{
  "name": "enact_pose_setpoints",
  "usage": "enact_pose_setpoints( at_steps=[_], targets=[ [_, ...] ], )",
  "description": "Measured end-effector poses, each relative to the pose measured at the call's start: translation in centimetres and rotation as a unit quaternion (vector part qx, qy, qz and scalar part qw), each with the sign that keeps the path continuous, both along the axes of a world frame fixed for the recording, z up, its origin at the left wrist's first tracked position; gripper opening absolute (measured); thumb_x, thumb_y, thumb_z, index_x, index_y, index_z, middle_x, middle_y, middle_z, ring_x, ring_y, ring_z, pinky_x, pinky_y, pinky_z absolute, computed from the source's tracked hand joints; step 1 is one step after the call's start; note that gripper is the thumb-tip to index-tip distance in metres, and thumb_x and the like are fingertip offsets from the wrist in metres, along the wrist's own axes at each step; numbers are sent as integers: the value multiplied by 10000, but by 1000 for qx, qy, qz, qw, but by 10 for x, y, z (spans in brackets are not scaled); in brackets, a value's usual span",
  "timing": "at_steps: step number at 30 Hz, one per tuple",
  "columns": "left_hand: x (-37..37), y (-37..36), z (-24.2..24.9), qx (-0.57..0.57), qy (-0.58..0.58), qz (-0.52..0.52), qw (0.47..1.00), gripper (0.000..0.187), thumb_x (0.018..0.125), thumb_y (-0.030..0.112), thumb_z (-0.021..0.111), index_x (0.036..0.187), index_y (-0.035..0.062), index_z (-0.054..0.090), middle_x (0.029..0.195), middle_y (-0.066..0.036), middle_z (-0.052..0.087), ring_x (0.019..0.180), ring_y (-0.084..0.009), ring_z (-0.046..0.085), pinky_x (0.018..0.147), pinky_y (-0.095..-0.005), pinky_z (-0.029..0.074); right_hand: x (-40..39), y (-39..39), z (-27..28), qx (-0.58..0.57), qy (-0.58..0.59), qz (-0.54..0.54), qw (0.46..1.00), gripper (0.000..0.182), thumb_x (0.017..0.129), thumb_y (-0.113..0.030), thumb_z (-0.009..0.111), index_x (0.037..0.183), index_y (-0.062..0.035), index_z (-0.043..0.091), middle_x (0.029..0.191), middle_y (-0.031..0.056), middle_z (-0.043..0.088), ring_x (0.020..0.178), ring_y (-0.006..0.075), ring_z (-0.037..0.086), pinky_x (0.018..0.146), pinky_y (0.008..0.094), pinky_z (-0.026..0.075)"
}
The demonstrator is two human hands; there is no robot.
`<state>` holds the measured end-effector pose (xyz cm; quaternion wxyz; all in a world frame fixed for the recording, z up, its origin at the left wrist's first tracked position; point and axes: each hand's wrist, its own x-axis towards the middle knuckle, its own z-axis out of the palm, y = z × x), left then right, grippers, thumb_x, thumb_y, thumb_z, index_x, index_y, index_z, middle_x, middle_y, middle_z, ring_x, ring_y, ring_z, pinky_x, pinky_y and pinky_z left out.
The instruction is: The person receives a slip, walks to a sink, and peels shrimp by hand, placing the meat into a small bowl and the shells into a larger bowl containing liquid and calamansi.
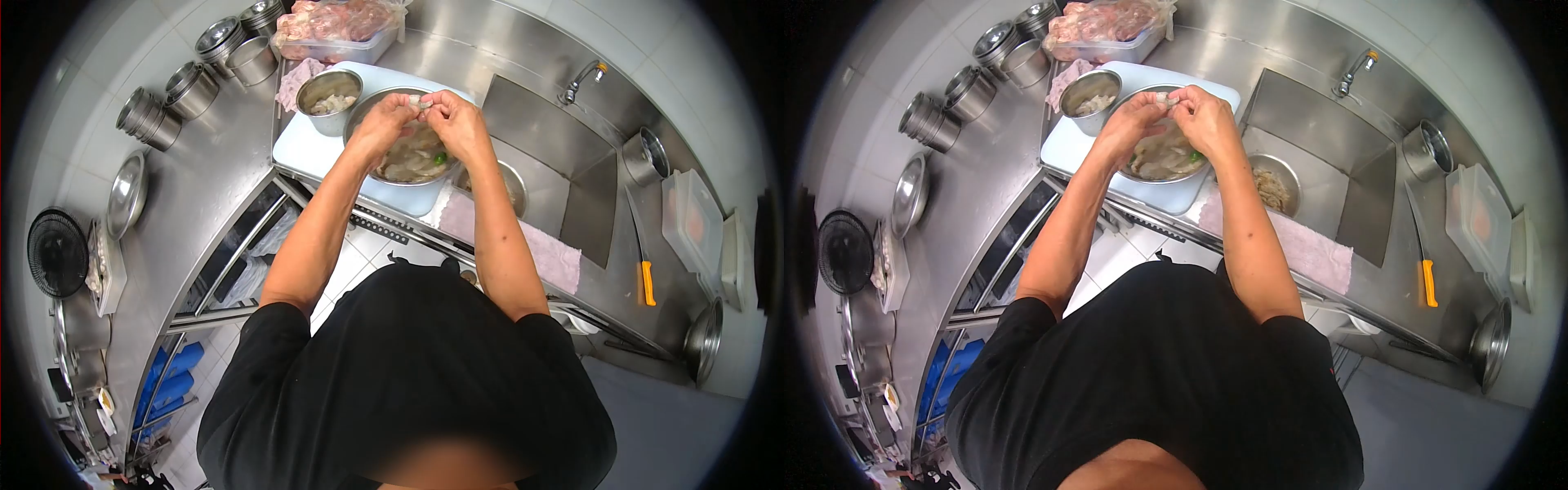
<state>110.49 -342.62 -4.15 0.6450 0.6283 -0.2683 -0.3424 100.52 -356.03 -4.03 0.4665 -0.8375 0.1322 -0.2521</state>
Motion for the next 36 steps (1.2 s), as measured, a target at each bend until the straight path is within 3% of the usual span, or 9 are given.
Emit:
enact_pose_setpoints(
  at_steps=[4, 6, 12, 18, 21, 23, 26, 32, 36],
  targets=[
    [1, -3, -1, -10, 61, -13, 998, 205, 954, 205, 544, 1122, 87, 536, 1132, -37, 611, 1135, -163, 565, 955, -364, 426, -7, -2, 6, -82, 4, -32, 996, 218, 870, -102, 581, 1057, -23, 663, 819, 73, 722, 689, 146, 644, 687, 285, 510],
    [-1, -5, 1, -21, 92, -1, 996, 193, 953, 198, 552, 1110, 88, 540, 1133, -45, 629, 1136, -169, 577, 954, -358, 426, -13, -4, 9, -89, -3, -49, 995, 212, 849, -120, 579, 1015, -42, 685, 844, 140, 711, 763, 271, 672, 730, 356, 527],
    [59, 7, -5, -3, -87, 75, 993, 274, 934, 224, 596, 1130, 33, 611, 1061, -116, 700, 1035, -211, 656, 859, -355, 493, -37, -61, -19, -120, -68, -155, 978, 197, 854, -152, 586, 970, -41, 699, 873, 196, 696, 826, 364, 676, 770, 402, 526],
    [88, 40, 19, 220, -629, 183, 723, 345, 840, 258, 651, 1155, 119, 676, 1017, -126, 711, 982, -321, 651, 885, -407, 496, -77, -121, -62, -210, 121, -198, 950, 172, 831, -164, 636, 932, -52, 719, 929, 201, 686, 878, 369, 638, 808, 434, 495],
    [69, 20, 2, 191, -619, -25, 762, 326, 809, 271, 662, 1101, 132, 699, 1057, -136, 689, 1016, -325, 622, 937, -417, 472, -77, -126, -75, -240, 151, -200, 938, 161, 805, -168, 668, 909, -64, 732, 948, 178, 680, 904, 366, 608, 830, 438, 479],
    [44, 7, -20, 163, -688, -107, 699, 287, 810, 261, 644, 1059, 134, 708, 1055, -132, 676, 1036, -319, 603, 952, -404, 464, -69, -120, -74, -261, 135, -197, 935, 158, 796, -172, 683, 906, -73, 737, 967, 162, 678, 933, 360, 596, 852, 437, 471],
    [24, -3, -55, 207, -717, -62, 663, 237, 829, 247, 621, 1020, 139, 712, 997, -112, 677, 1028, -316, 597, 940, -412, 468, -52, -93, -53, -286, 44, -165, 943, 177, 801, -182, 693, 948, -92, 734, 1008, 145, 680, 989, 351, 587, 893, 436, 459],
    [16, -5, -12, 235, -537, -60, 808, 322, 843, 222, 617, 1136, 97, 666, 1026, -175, 678, 975, -373, 623, 882, -452, 480, -20, -9, -23, -330, -72, -4, 941, 334, 832, -201, 689, 1156, -121, 665, 1020, 143, 689, 1036, 351, 591, 946, 428, 434],
    [8, 5, 4, 125, -521, -11, 844, 269, 857, 207, 604, 1080, 67, 654, 982, -193, 681, 936, -377, 636, 819, -461, 488, -5, -3, -16, -208, 48, 23, 977, 333, 845, -202, 681, 1167, -125, 653, 985, 160, 695, 946, 332, 642, 904, 426, 461]
  ],
)
